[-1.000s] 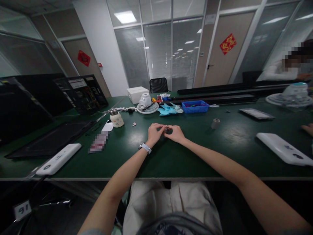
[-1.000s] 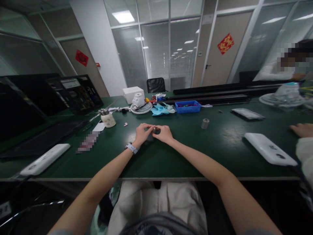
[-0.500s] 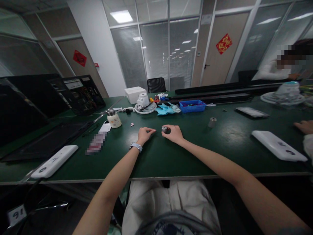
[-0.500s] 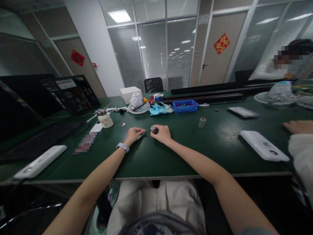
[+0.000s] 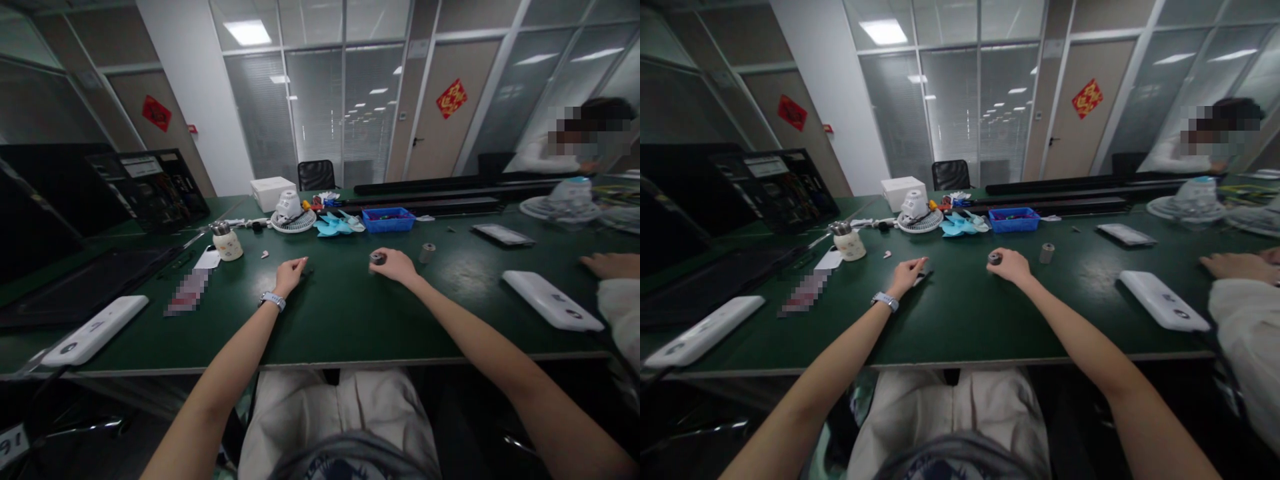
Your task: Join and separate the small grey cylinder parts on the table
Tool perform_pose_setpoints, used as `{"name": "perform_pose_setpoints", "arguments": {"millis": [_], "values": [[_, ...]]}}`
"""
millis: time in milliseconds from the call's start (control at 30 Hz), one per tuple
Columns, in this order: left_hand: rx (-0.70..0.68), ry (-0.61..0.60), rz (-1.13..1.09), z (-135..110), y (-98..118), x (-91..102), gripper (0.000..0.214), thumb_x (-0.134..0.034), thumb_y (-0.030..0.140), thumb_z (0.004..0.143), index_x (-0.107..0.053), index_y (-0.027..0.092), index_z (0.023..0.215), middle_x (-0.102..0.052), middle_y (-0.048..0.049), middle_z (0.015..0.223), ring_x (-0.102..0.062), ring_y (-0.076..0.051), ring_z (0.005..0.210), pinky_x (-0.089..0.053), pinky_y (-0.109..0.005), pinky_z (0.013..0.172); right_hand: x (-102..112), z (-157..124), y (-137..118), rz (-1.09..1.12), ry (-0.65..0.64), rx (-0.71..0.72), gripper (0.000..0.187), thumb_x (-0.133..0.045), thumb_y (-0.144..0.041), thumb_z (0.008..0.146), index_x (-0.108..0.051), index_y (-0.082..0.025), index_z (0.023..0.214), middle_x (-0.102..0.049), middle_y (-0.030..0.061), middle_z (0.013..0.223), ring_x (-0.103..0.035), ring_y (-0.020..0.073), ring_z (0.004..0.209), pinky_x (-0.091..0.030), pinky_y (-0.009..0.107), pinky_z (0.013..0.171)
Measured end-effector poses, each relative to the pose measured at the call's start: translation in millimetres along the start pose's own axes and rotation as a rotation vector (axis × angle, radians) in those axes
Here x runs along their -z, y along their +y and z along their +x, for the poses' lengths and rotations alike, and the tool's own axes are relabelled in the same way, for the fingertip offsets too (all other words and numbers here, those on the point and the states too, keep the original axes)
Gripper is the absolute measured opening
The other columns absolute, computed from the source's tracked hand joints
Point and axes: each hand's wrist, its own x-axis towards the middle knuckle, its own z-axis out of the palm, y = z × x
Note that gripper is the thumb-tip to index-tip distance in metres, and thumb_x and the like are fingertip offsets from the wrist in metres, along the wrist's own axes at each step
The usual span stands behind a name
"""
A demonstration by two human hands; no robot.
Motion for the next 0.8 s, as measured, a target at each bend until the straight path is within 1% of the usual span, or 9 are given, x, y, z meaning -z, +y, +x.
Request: {"name": "perform_pose_setpoints", "arguments": {"millis": [167, 233, 300, 433, 533, 567, 633, 700, 800], "values": [[-0.035, -0.02, 0.043, -1.8, 3.8, 0.5, 0.048, -0.045, 0.054, 0.089, -0.076, 0.018, 0.087, -0.069, -0.0031, 0.068, -0.061, -0.019, 0.067, -0.038, -0.026, 0.059, 39.9, -3.3, 86.4, -0.121, 0.038, -0.217, 0.037, -0.071, -0.042, 0.067, -0.073, -0.023, 0.1, -0.071, 0.0067, 0.088, -0.065, 0.0204, 0.072, -0.048, 0.029, 0.062], [-0.025, -0.013, 0.044, -2.3, 5.6, 1.3, 0.047, -0.043, 0.053, 0.09, -0.075, 0.018, 0.09, -0.07, -0.0036, 0.071, -0.062, -0.019, 0.068, -0.038, -0.026, 0.06, 55.0, -6.5, 105.4, -0.175, 0.048, -0.323, 0.037, -0.072, -0.039, 0.068, -0.073, -0.02, 0.1, -0.071, 0.0116, 0.088, -0.064, 0.0226, 0.069, -0.046, 0.032, 0.06], [0.011, 0.021, 0.024, -2.4, 7.2, 2.2, 0.045, -0.042, 0.051, 0.092, -0.073, 0.018, 0.096, -0.07, -0.0041, 0.074, -0.062, -0.019, 0.07, -0.039, -0.026, 0.061, 68.0, -11.4, 108.0, -0.231, 0.046, -0.41, 0.04, -0.075, -0.036, 0.067, -0.073, -0.018, 0.103, -0.069, 0.0173, 0.092, -0.064, 0.0271, 0.072, -0.046, 0.036, 0.061], [0.091, 0.115, -0.039, -1.4, 8.0, 3.0, 0.044, -0.038, 0.048, 0.094, -0.069, 0.017, 0.103, -0.07, -0.0056, 0.075, -0.063, -0.019, 0.071, -0.04, -0.026, 0.063, 78.6, -23.2, 61.4, -0.362, 0.181, -0.358, 0.052, -0.074, -0.041, 0.071, -0.066, -0.02, 0.117, -0.066, 0.0189, 0.103, -0.064, 0.0335, 0.088, -0.047, 0.043, 0.071], [0.115, 0.147, -0.067, -0.5, 6.4, 2.4, 0.044, -0.038, 0.048, 0.095, -0.066, 0.016, 0.103, -0.07, -0.0062, 0.076, -0.063, -0.019, 0.071, -0.04, -0.026, 0.063, 61.3, -26.3, -0.1, -0.369, 0.326, -0.074, 0.042, -0.064, -0.04, 0.081, -0.065, -0.019, 0.118, -0.066, 0.0162, 0.106, -0.063, 0.0309, 0.096, -0.046, 0.043, 0.08], [0.125, 0.153, -0.073, -0.3, 5.8, 2.2, 0.043, -0.038, 0.049, 0.095, -0.065, 0.016, 0.104, -0.07, -0.006, 0.076, -0.063, -0.019, 0.07, -0.04, -0.026, 0.063, 49.7, -25.0, -20.5, -0.31, 0.294, 0.052, 0.037, -0.061, -0.039, 0.084, -0.067, -0.02, 0.115, -0.067, 0.0138, 0.105, -0.063, 0.0285, 0.096, -0.046, 0.041, 0.081], [0.141, 0.163, -0.082, -0.4, 4.9, 2.2, 0.043, -0.037, 0.049, 0.095, -0.064, 0.017, 0.104, -0.07, -0.0057, 0.076, -0.063, -0.018, 0.069, -0.04, -0.026, 0.063, 19.7, -19.1, -56.2, -0.11, 0.094, 0.275, 0.031, -0.059, -0.043, 0.086, -0.071, -0.026, 0.109, -0.07, 0.0069, 0.097, -0.064, 0.0225, 0.089, -0.047, 0.033, 0.076], [0.145, 0.174, -0.09, -0.8, 4.3, 2.6, 0.043, -0.036, 0.049, 0.095, -0.064, 0.017, 0.102, -0.07, -0.0056, 0.077, -0.063, -0.019, 0.069, -0.04, -0.026, 0.063, -14.4, -10.0, -82.4, 0.059, -0.106, 0.336, 0.034, -0.062, -0.048, 0.084, -0.071, -0.029, 0.11, -0.071, 0.0023, 0.088, -0.065, 0.0191, 0.08, -0.047, 0.028, 0.068], [0.129, 0.18, -0.097, -1.4, 3.4, 3.4, 0.044, -0.034, 0.05, 0.095, -0.064, 0.017, 0.099, -0.069, -0.0055, 0.076, -0.065, -0.019, 0.072, -0.041, -0.026, 0.064, -58.9, 4.5, -105.3, 0.132, -0.22, 0.297, 0.042, -0.066, -0.054, 0.08, -0.07, -0.029, 0.114, -0.071, 0.0005, 0.081, -0.065, 0.0187, 0.075, -0.048, 0.027, 0.064]]}}
